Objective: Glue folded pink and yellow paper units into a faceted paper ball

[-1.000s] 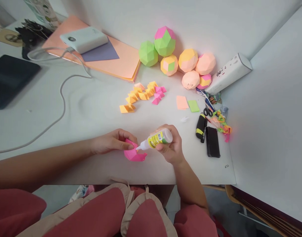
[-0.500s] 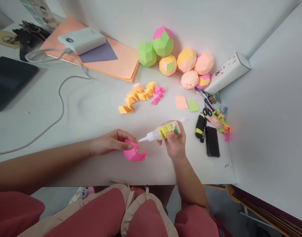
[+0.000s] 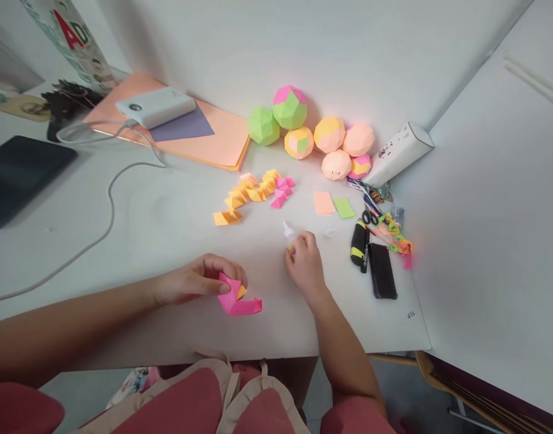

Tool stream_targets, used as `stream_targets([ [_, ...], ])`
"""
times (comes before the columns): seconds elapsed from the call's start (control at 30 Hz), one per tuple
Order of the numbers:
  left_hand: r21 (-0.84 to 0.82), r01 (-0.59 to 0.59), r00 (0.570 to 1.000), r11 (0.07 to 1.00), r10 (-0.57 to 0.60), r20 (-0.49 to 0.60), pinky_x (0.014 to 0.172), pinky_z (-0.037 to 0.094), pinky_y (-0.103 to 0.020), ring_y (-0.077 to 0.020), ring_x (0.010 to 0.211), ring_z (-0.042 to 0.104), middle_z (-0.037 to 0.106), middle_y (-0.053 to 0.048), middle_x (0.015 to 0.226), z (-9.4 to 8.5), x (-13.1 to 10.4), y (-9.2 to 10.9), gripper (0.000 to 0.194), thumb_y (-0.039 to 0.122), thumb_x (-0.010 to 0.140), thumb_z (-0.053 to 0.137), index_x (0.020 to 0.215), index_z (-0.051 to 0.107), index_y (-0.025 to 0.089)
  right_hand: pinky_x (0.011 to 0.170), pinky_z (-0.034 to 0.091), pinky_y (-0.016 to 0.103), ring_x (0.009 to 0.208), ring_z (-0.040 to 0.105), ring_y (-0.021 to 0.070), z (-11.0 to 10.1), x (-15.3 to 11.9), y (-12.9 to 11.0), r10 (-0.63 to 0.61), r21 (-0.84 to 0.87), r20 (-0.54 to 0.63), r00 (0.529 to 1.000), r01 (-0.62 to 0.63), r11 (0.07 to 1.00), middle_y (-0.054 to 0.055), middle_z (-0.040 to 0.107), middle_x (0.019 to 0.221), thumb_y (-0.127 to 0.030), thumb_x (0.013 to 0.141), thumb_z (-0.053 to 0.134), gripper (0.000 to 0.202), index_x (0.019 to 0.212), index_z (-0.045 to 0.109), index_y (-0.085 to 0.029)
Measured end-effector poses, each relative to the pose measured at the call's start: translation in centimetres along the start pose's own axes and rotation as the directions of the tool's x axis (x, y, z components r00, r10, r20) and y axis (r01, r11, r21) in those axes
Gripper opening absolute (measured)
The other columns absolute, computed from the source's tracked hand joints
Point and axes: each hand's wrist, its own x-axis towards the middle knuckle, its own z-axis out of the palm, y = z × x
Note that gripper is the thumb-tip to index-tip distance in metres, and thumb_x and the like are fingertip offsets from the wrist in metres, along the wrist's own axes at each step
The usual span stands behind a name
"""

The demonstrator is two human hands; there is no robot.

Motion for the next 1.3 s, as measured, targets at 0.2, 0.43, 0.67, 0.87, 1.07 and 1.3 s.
stream_targets([
  [0.2,0.129,-0.134,0.991,0.983,0.136,-0.011,0.077,0.047,-0.032,-0.0184,0.085,0.059,0.064,-0.008,0.088,0.4,-0.2,-0.1,0.011,0.024,0.078,0.065,0.078,0.065,0.014,0.083,0.042,0.04,0.091,0.053,0.0214,-1.7,-1.0,-3.5,0.012,0.336,0.012,1.0,-0.015,0.942,0.008,0.058,0.09,-0.029,0.08,0.059,0.015,0.068,0.063,-0.02],
  [0.43,0.392,-0.269,0.962,0.88,0.263,0.069,0.08,0.049,-0.034,-0.0195,0.088,0.061,0.065,-0.01,0.093,0.8,-0.1,-0.4,0.012,0.024,0.084,0.057,0.085,0.064,0.015,0.062,0.043,0.026,0.068,0.054,0.0114,-1.7,-1.6,-4.0,0.069,0.593,0.707,0.704,-0.642,0.486,0.002,0.06,0.076,-0.041,0.075,0.065,0.026,0.068,0.066,-0.016],
  [0.67,0.432,-0.308,0.948,0.848,0.311,0.064,0.083,0.049,-0.036,-0.0206,0.095,0.06,0.064,-0.011,0.101,0.9,0.0,-0.2,0.01,0.021,0.085,0.055,0.083,0.063,0.016,0.066,0.047,0.027,0.073,0.058,0.0117,-1.4,-1.8,-3.8,0.099,0.629,0.702,0.706,-0.679,0.379,0.003,0.063,0.089,-0.033,0.065,0.075,0.022,0.075,0.064,-0.016],
  [0.87,0.436,-0.21,0.97,0.875,0.243,-0.022,0.08,0.049,-0.032,-0.0188,0.089,0.059,0.061,-0.008,0.094,0.9,-0.1,-0.1,0.014,0.029,0.083,0.058,0.08,0.063,0.016,0.07,0.048,0.029,0.076,0.059,0.014,-1.4,-1.6,-3.9,0.144,0.709,0.528,0.837,-0.527,0.468,0.003,0.065,0.084,-0.034,0.071,0.07,0.017,0.071,0.068,-0.018],
  [1.07,0.368,-0.046,0.996,0.929,0.07,-0.053,0.071,0.046,-0.028,-0.0153,0.075,0.055,0.061,-0.005,0.082,0.9,-0.1,0.1,0.02,0.033,0.082,0.059,0.079,0.063,0.013,0.065,0.047,0.028,0.066,0.057,0.0127,-1.3,-1.4,-3.5,0.168,0.692,0.612,0.773,-0.626,0.36,0.001,0.065,0.07,-0.035,0.068,0.073,0.018,0.073,0.07,-0.017],
  [1.3,0.259,-0.058,0.996,0.964,0.073,-0.047,0.07,0.044,-0.025,-0.013,0.073,0.053,0.06,-0.002,0.078,0.7,0.0,-0.2,0.013,0.026,0.081,0.06,0.077,0.061,0.014,0.061,0.044,0.024,0.061,0.056,0.0094,-0.9,-1.4,-3.4,0.188,0.663,0.676,0.712,-0.7,0.266,0.0,0.065,0.066,-0.033,0.067,0.074,0.018,0.069,0.07,-0.016],
])
